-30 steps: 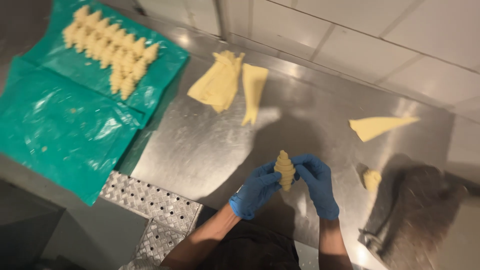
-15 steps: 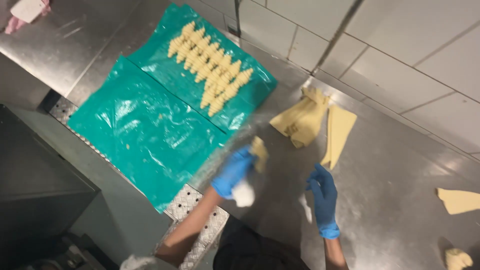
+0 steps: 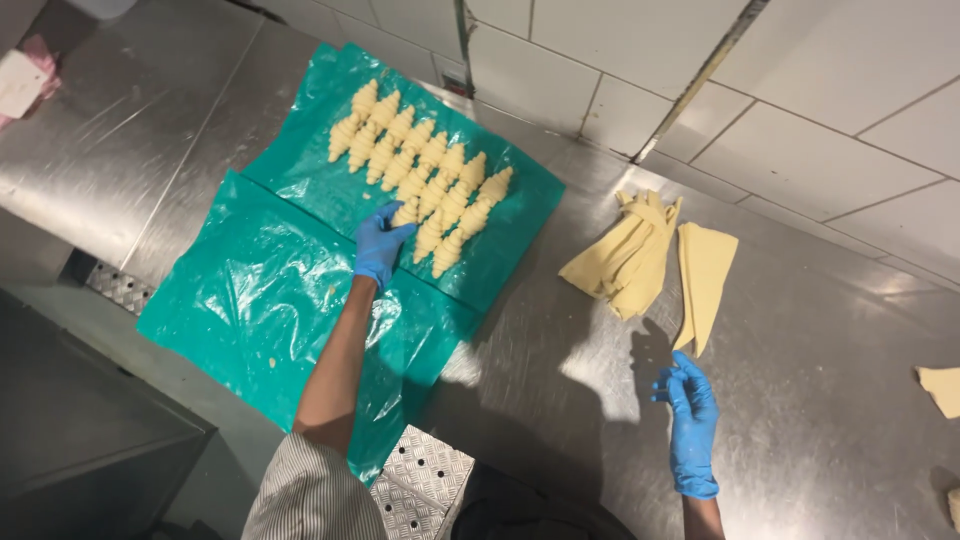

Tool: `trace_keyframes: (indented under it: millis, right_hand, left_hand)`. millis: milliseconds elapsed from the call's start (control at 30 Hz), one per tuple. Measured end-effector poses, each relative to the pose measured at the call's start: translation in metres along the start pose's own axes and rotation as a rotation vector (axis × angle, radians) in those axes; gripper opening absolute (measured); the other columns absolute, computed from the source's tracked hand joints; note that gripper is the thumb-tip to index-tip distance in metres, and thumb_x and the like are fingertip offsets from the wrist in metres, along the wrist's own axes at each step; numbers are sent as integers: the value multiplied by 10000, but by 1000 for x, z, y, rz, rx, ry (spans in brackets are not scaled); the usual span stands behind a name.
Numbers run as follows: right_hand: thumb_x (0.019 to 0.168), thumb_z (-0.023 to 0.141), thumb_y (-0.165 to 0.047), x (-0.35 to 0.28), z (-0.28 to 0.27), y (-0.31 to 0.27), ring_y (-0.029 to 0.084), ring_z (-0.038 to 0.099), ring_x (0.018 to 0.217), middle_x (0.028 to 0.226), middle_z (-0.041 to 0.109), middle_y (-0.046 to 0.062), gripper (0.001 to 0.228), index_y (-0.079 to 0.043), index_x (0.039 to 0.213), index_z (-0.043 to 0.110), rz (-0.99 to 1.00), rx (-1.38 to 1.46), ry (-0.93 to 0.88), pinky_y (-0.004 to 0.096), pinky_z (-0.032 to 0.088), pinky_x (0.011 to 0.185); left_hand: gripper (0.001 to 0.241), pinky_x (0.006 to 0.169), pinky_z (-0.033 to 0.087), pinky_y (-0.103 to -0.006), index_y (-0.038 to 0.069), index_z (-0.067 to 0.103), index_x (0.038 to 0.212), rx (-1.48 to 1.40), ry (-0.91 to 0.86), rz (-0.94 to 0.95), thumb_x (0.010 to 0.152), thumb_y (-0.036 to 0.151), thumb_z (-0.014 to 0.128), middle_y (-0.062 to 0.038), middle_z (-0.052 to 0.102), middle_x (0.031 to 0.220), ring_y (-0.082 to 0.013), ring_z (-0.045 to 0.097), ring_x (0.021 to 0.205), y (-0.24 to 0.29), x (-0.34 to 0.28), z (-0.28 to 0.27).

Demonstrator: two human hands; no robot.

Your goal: Rolling triangular dough pieces into croissant shapes.

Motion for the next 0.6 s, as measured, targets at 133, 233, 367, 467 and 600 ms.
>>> trace_keyframes:
  millis: [133,233,367,467,600]
  right_hand:
    - [1045,566,-103,4,-16,3,138,630,920,1119,653,50,399,-48,1440,586,10,-5,34,314,564,784]
    - [1048,572,-114,4,-34,16,135,635,911,1107,674,50,385,-66,1429,597,20,29,83,304,558,787]
    - [1025,630,-120,3,-91,36,120,622,919,1077,657,52,399,-58,1419,619,-15,-110,148,272,533,828]
    - [998,676,-185,13,-161,27,174,615,993,1135,653,100,408,-34,1374,630,-121,-353,246,316,520,880]
    - [985,732,-361,49,-279,-9,431,502,1295,1365,564,268,625,9,1452,546,-223,-1032,487,519,445,1096]
  left_hand:
    - [531,938,561,-297,-30,648,1323,-9,-24,27,818,-2,810,-89,722,1211,-136,672,1045,0,-7,6]
    - [542,953,557,-287,-4,623,1402,-135,-145,-4,872,13,739,-78,724,1272,-135,682,1076,13,-16,7]
    - [520,836,518,-308,92,610,1461,292,-167,140,951,95,707,-64,634,1265,-151,586,974,12,-16,4]
    - [627,923,467,-401,59,486,1549,457,-110,192,992,216,729,-160,515,1379,-238,532,1069,-1,-9,-1]
    - [734,1299,357,-439,-36,292,1666,444,304,456,1151,227,745,-221,346,1633,-321,410,1554,21,-64,-19]
Point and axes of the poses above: each hand's wrist, its own x-axis towards the middle knuckle, its own z-axis out of the palm, y = z × x, the point moved 7 cm from there along x, towards the middle knuckle
